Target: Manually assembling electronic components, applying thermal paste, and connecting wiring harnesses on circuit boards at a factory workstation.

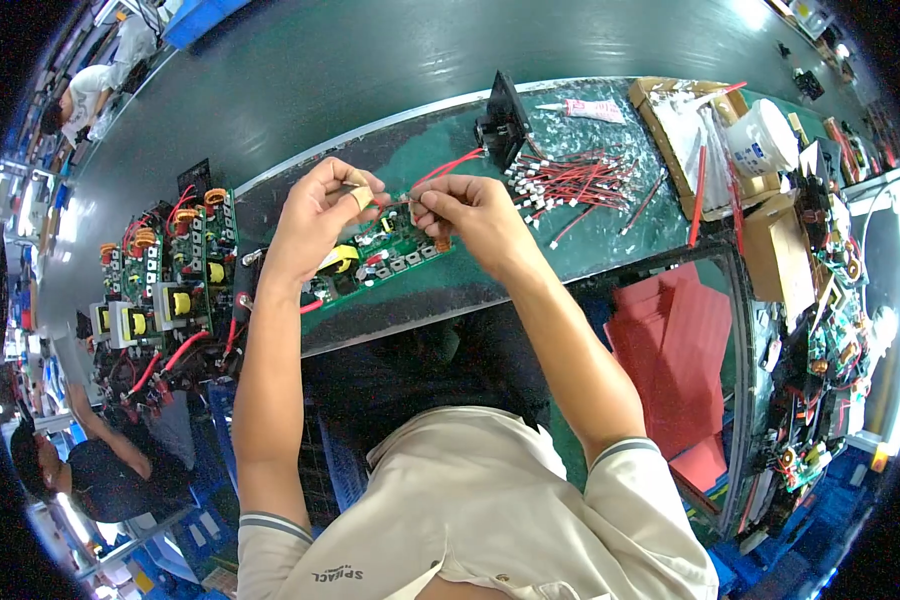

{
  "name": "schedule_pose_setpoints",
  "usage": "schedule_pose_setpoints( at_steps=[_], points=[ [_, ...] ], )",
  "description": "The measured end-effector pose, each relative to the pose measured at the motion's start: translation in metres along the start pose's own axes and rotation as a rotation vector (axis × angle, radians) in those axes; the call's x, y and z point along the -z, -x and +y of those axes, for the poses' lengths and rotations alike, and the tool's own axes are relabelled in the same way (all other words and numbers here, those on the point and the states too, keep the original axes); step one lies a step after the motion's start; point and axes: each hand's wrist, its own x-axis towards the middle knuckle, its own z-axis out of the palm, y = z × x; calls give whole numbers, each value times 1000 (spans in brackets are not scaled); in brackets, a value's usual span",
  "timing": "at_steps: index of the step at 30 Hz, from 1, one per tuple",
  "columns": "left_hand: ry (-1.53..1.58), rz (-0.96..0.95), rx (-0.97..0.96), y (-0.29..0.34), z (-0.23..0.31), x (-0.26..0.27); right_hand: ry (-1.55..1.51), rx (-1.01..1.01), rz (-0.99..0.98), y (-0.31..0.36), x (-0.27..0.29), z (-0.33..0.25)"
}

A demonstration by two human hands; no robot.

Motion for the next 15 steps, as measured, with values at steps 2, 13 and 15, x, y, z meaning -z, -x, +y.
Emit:
schedule_pose_setpoints(
  at_steps=[2, 13, 15],
  points=[
    [73, -16, 7, 2, 3, -5, 1, 6, -3, 1, 0, -2],
    [-425, 9, -234, 4, 3, -27, -219, 20, 54, 11, -2, -10],
    [-470, 16, -242, 6, 9, -32, -212, 27, 36, 9, 2, -8]
  ],
)
